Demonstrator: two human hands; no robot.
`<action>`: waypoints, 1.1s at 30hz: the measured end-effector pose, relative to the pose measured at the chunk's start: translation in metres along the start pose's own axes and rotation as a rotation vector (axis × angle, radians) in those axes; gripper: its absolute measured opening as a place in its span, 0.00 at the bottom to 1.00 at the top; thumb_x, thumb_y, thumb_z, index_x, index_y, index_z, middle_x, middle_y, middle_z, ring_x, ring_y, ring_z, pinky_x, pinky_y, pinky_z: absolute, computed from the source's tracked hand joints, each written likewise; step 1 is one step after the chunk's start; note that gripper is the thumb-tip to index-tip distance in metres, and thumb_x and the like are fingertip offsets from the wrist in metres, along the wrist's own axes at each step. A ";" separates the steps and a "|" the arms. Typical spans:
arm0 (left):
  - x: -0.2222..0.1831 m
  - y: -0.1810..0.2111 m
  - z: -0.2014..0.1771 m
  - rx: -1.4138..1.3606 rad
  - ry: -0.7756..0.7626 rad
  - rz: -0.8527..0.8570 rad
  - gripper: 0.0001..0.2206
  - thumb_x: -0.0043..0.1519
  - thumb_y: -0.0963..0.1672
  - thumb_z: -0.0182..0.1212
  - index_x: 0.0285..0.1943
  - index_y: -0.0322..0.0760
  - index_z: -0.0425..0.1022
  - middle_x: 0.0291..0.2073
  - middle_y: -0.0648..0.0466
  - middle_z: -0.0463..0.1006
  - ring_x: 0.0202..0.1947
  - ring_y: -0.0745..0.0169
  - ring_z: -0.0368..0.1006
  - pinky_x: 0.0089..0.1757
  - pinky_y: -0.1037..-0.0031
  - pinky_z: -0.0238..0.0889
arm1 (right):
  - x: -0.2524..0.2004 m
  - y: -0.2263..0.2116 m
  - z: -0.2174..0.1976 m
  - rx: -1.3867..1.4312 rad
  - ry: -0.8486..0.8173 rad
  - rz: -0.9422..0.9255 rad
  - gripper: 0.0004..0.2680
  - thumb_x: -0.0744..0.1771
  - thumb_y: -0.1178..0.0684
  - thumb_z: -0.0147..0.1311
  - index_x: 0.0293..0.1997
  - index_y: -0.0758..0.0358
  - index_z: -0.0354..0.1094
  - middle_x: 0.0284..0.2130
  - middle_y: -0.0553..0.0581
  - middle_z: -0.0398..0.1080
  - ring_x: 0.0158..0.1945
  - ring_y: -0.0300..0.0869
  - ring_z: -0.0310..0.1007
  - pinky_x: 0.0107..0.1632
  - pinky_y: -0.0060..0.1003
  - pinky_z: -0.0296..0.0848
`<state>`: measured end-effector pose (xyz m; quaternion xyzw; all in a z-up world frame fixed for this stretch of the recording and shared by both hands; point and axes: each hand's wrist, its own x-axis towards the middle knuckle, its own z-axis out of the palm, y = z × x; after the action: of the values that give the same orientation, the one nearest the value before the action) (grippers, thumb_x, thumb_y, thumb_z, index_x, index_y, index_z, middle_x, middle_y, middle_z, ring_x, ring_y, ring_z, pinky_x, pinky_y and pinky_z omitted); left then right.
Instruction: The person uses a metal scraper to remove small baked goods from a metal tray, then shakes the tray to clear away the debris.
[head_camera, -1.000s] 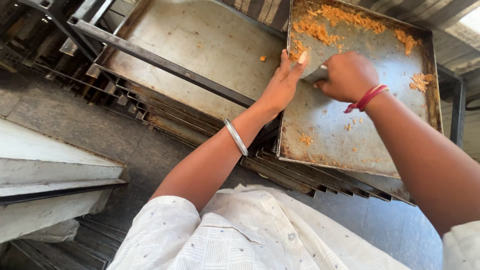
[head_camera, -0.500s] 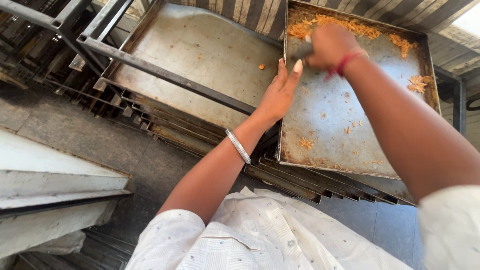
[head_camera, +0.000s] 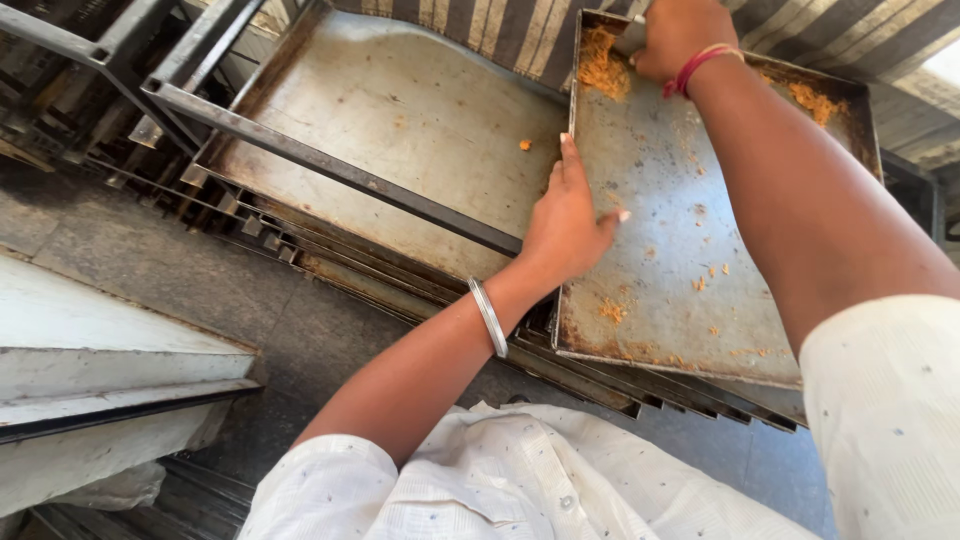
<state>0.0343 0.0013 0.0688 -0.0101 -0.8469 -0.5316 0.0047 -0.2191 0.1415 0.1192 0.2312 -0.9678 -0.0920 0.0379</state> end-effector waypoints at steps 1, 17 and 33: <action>0.002 0.000 -0.002 0.005 0.006 -0.001 0.53 0.58 0.48 0.68 0.77 0.21 0.23 0.70 0.22 0.52 0.59 0.24 0.68 0.54 0.56 0.69 | 0.010 0.001 0.002 -0.035 0.068 -0.068 0.12 0.62 0.47 0.66 0.41 0.65 0.77 0.33 0.68 0.78 0.39 0.58 0.80 0.44 0.51 0.77; -0.002 0.002 0.001 -0.037 0.053 0.006 0.55 0.55 0.50 0.71 0.77 0.23 0.26 0.70 0.23 0.53 0.62 0.23 0.65 0.57 0.55 0.64 | -0.067 -0.034 -0.027 -0.057 -0.108 -0.156 0.09 0.63 0.45 0.64 0.36 0.58 0.80 0.30 0.64 0.77 0.35 0.56 0.80 0.42 0.51 0.78; -0.001 -0.005 0.005 -0.273 0.107 -0.020 0.47 0.65 0.50 0.53 0.83 0.32 0.17 0.70 0.26 0.60 0.65 0.24 0.65 0.63 0.55 0.60 | -0.072 -0.045 -0.034 0.005 -0.157 -0.182 0.17 0.59 0.40 0.69 0.32 0.68 0.77 0.29 0.71 0.77 0.36 0.61 0.79 0.43 0.52 0.78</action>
<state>0.0349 0.0040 0.0620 0.0259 -0.7653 -0.6417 0.0431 -0.1313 0.1297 0.1415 0.3101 -0.9431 -0.1105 -0.0473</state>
